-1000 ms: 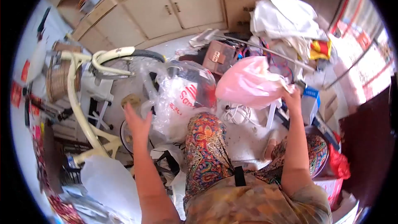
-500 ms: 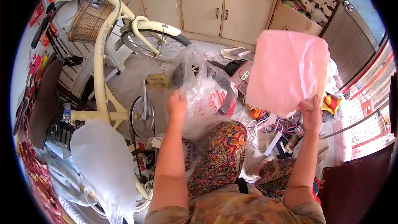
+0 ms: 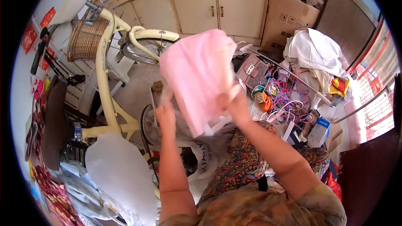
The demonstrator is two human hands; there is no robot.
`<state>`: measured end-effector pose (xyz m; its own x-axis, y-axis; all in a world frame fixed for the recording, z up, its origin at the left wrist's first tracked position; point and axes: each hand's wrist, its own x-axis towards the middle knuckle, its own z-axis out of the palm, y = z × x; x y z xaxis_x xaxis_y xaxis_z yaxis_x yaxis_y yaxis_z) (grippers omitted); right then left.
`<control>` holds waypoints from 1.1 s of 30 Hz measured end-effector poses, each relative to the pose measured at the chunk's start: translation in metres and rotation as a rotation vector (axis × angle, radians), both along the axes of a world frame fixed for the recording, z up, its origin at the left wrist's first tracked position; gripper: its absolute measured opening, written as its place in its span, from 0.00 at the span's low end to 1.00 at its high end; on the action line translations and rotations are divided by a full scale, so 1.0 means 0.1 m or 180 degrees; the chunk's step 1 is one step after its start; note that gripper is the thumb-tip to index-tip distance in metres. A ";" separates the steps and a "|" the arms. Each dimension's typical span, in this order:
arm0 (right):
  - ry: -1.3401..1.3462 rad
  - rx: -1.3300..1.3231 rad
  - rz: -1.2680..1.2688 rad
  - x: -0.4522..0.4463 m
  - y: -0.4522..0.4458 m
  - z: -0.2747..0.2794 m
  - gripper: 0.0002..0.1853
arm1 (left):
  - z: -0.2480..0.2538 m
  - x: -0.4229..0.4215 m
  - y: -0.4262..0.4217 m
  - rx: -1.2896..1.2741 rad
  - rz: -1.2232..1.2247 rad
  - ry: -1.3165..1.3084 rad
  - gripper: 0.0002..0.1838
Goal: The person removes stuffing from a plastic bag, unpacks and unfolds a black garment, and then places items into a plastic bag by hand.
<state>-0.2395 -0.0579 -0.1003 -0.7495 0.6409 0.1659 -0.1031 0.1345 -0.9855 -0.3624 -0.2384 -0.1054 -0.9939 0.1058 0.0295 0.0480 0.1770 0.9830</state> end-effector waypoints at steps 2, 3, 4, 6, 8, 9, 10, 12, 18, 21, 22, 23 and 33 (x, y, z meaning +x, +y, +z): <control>-0.0259 0.1869 0.0111 0.01 -0.38 0.10 0.25 | -0.12 0.05 0.09 -0.0052 -0.0123 0.0475 0.21; 0.0021 0.2210 0.0519 -0.06 -0.51 -0.01 0.28 | -0.16 0.07 0.14 0.0296 -0.0078 0.0533 0.21; 0.0305 0.2546 0.0919 -0.14 -0.61 -0.10 0.31 | -0.20 0.09 0.19 0.0641 -0.0042 0.0586 0.20; -0.0280 0.1747 0.1576 -0.23 -0.70 -0.06 0.33 | -0.09 0.16 0.13 0.0384 -0.0119 0.0682 0.19; 0.0005 0.1646 0.1234 -0.54 -0.68 -0.45 0.32 | 0.04 0.27 0.10 0.0349 0.0014 0.0532 0.17; -0.0335 0.0556 0.1624 -0.69 -0.67 -0.60 0.31 | 0.11 0.37 0.11 -0.0088 -0.0065 0.0679 0.16; -0.0466 0.0160 0.1801 -0.81 -0.67 -0.75 0.31 | -0.06 0.36 0.11 -0.0136 -0.0202 0.0870 0.15; -0.0488 0.0040 0.1899 -0.96 -0.69 -0.91 0.32 | -0.08 0.42 0.14 -0.0074 -0.0467 0.0595 0.16; -0.1814 0.2038 0.1919 -1.00 -0.68 -0.96 0.29 | 0.07 0.50 0.25 -0.0035 -0.0711 0.0280 0.17; -0.2535 0.2804 0.2326 -0.96 -0.66 -1.04 0.23 | -0.20 0.52 0.29 0.0220 -0.0791 0.0222 0.11; -0.2385 0.2548 0.2463 -0.95 -0.65 -1.10 0.19 | -0.25 0.52 0.29 0.0214 -0.0810 0.0180 0.11; -0.2416 0.2499 0.2471 -0.99 -0.65 -1.08 0.19 | -0.19 0.54 0.29 0.0536 -0.0716 0.0051 0.13; -0.1037 0.5064 0.2597 -1.00 -0.89 -2.31 0.17 | -0.06 0.50 0.34 0.0454 -0.0464 0.0465 0.16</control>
<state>-0.3395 -0.1472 -0.3317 -0.8835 -0.4682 -0.0158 -0.4685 0.8831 0.0258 -0.3125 -0.2044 -0.1113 -0.9526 0.2321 0.1967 0.2064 0.0177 0.9783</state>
